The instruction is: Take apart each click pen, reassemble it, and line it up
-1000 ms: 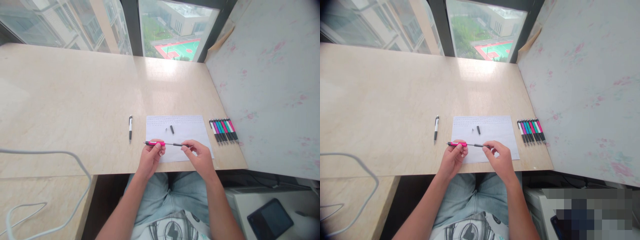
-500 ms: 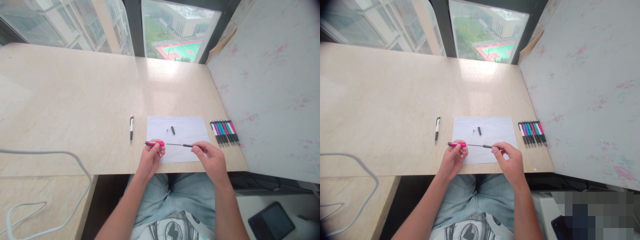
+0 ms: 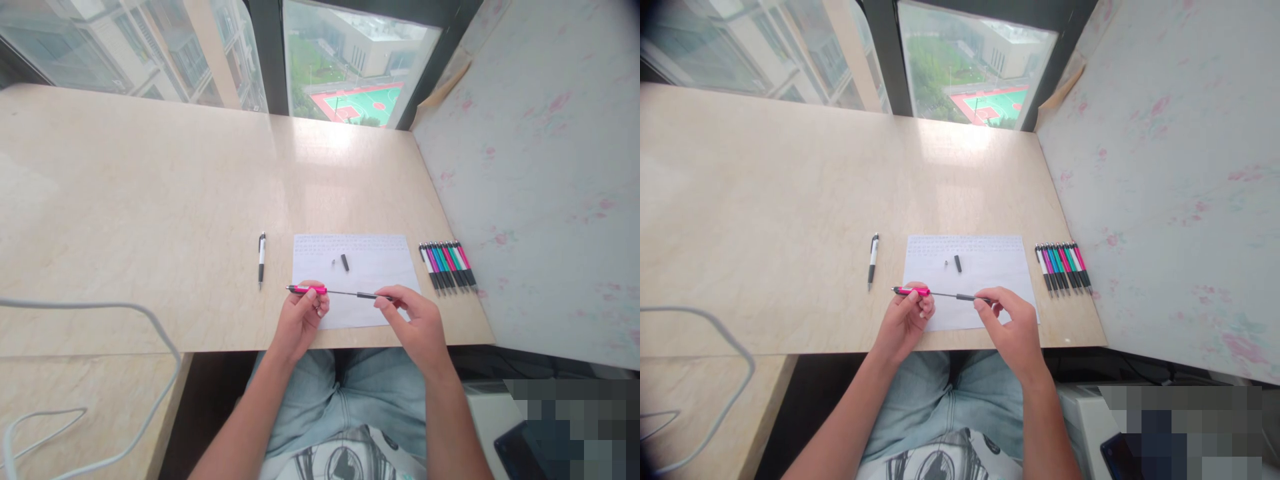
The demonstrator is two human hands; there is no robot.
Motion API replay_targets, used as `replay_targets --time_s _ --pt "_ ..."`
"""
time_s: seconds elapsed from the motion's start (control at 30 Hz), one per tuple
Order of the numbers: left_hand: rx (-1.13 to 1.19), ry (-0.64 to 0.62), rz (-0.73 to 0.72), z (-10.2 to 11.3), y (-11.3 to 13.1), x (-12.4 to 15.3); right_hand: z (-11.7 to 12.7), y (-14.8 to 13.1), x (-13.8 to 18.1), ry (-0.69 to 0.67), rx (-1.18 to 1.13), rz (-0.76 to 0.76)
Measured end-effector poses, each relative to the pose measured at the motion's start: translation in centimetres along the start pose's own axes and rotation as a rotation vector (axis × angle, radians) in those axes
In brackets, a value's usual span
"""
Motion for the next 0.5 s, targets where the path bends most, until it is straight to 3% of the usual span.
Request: replay_targets --time_s 0.3,0.5 --pt "0.039 0.005 -0.003 0.0 0.2 0.0 0.4 1.6 0.4 0.098 -0.100 -0.102" --pt "0.016 0.011 -0.008 0.0 0.0 -0.1 -2.0 4.1 -1.2 0.110 0.030 -0.187"
Point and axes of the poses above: each hand's wrist, its own x-axis away from the middle knuckle, its own z-axis out of the back of the hand, y = z × x, the point moved 1 cm from there along -x, towards the middle knuckle, and after that the axes turned 7 degrees about x, right-handed, at the moved point
